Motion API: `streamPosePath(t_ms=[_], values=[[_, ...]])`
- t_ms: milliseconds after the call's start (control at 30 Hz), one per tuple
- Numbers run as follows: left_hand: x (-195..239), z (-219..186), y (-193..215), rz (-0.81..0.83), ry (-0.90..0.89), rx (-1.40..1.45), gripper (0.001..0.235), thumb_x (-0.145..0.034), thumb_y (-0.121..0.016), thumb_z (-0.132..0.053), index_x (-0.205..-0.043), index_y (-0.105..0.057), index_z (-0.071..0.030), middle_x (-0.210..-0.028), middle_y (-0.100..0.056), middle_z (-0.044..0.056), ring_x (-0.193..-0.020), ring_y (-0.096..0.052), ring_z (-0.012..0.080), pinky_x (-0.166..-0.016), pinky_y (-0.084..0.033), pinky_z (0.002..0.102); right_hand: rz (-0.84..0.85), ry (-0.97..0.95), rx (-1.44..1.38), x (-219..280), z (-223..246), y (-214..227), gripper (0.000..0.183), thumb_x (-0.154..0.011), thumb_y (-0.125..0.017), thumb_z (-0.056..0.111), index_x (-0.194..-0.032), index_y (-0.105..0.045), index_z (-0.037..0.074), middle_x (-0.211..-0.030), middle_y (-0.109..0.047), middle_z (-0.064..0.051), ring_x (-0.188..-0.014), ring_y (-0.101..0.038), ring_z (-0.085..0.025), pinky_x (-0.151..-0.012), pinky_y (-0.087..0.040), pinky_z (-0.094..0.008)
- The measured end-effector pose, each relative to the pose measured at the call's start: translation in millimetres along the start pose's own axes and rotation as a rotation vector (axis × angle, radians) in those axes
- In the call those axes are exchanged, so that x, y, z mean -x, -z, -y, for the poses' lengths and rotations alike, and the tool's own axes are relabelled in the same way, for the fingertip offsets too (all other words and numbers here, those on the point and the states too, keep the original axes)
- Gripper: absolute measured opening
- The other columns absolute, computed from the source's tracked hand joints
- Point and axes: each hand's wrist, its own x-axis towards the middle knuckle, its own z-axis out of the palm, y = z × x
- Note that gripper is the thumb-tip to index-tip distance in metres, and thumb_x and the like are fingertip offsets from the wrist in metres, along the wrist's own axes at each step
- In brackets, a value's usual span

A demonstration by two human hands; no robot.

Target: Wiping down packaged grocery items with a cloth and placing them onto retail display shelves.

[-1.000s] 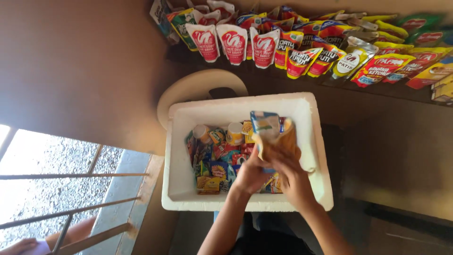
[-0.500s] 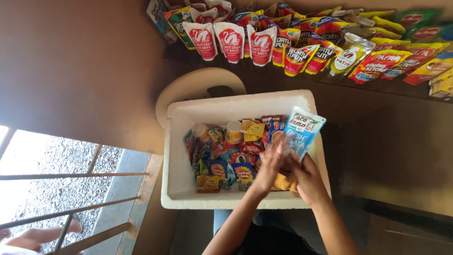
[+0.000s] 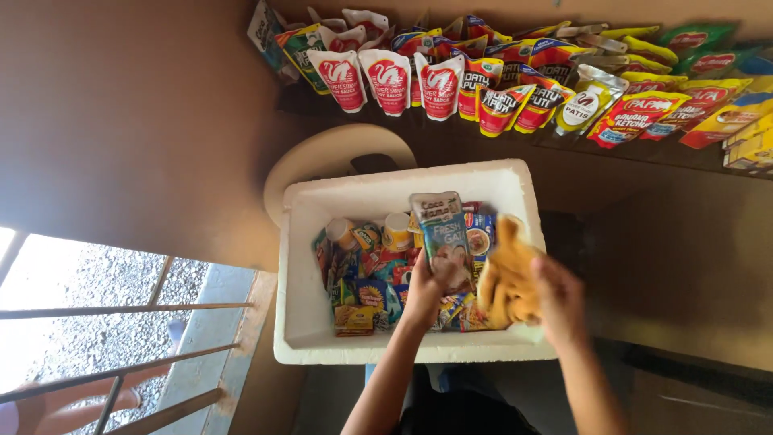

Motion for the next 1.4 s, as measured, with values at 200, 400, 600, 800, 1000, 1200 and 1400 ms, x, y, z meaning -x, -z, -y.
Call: streamPosePath(t_ms=[200,400,600,800,1000,1200,1400], values=[[30,-16,-27,0.353,-0.202,-0.514,0.073,-0.081,-0.072,0.001,-0.145,-0.038,-0.007,-0.12,-0.064,0.001,-0.106,-0.062,0.0094,-0.085,-0.056,0.026,0.265,0.722,0.754,-4,22,-88,0.057,-0.112,-0.026,0.037,-0.163,-0.037,0.013,-0.176,-0.015,-0.014,-0.162,-0.005,-0.034,-0.128,-0.004,-0.052],[20,-9,3,0.424,0.042,-0.334,0.063,-0.09,-0.077,-0.013,-0.143,-0.043,-0.005,-0.104,-0.064,0.007,-0.091,-0.067,0.0163,-0.081,-0.061,0.033,0.271,0.601,0.788,-41,9,-96,0.057,-0.106,-0.036,0.028,-0.16,-0.033,0.011,-0.171,-0.017,-0.018,-0.157,-0.012,-0.034,-0.125,-0.013,-0.046],[-26,-33,29,0.108,-0.176,-0.114,0.049,-0.112,-0.053,-0.042,-0.142,-0.059,-0.004,-0.129,-0.071,0.006,-0.115,-0.067,0.0129,-0.099,-0.057,0.026,0.356,0.635,0.766,20,-2,-114,0.056,-0.093,-0.05,0.003,-0.149,-0.052,0.009,-0.156,-0.053,-0.014,-0.149,-0.048,-0.03,-0.122,-0.041,-0.044],[-30,-126,40,-0.044,-0.025,-0.005,0.039,-0.092,-0.067,-0.023,-0.128,-0.057,-0.011,-0.107,-0.069,0.004,-0.092,-0.068,0.0187,-0.076,-0.059,0.041,0.305,0.649,1.522,-37,-79,-47,0.056,-0.072,-0.074,0.017,-0.128,-0.067,0.017,-0.148,-0.054,-0.024,-0.131,-0.051,-0.05,-0.102,-0.045,-0.047],[-91,-181,131,-0.051,-0.397,-0.266,0.042,-0.092,-0.069,-0.009,-0.133,-0.063,-0.008,-0.109,-0.069,0.003,-0.095,-0.062,0.0099,-0.084,-0.054,0.027,0.476,0.242,1.408,-105,-42,-127,0.045,-0.089,-0.07,0.034,-0.131,-0.066,0.02,-0.127,-0.071,-0.005,-0.117,-0.067,-0.027,-0.098,-0.055,-0.038],[-227,-265,208,-0.282,-0.694,-0.406,0.044,-0.087,-0.079,-0.01,-0.127,-0.062,-0.003,-0.11,-0.074,0.009,-0.097,-0.065,0.0171,-0.088,-0.055,0.033,0.616,0.689,1.035,-215,-12,-306,0.034,-0.092,-0.069,0.025,-0.124,-0.068,0.014,-0.121,-0.073,-0.012,-0.111,-0.07,-0.031,-0.095,-0.054,-0.04],[-373,-282,259,-0.638,-0.912,-0.762,0.048,-0.083,-0.088,-0.021,-0.121,-0.064,-0.003,-0.105,-0.071,0.019,-0.095,-0.065,0.033,-0.085,-0.053,0.045,0.598,0.831,0.821,-298,-17,-430,0.038,-0.088,-0.068,0.008,-0.125,-0.064,0.006,-0.116,-0.071,-0.019,-0.108,-0.067,-0.035,-0.093,-0.053,-0.042]])
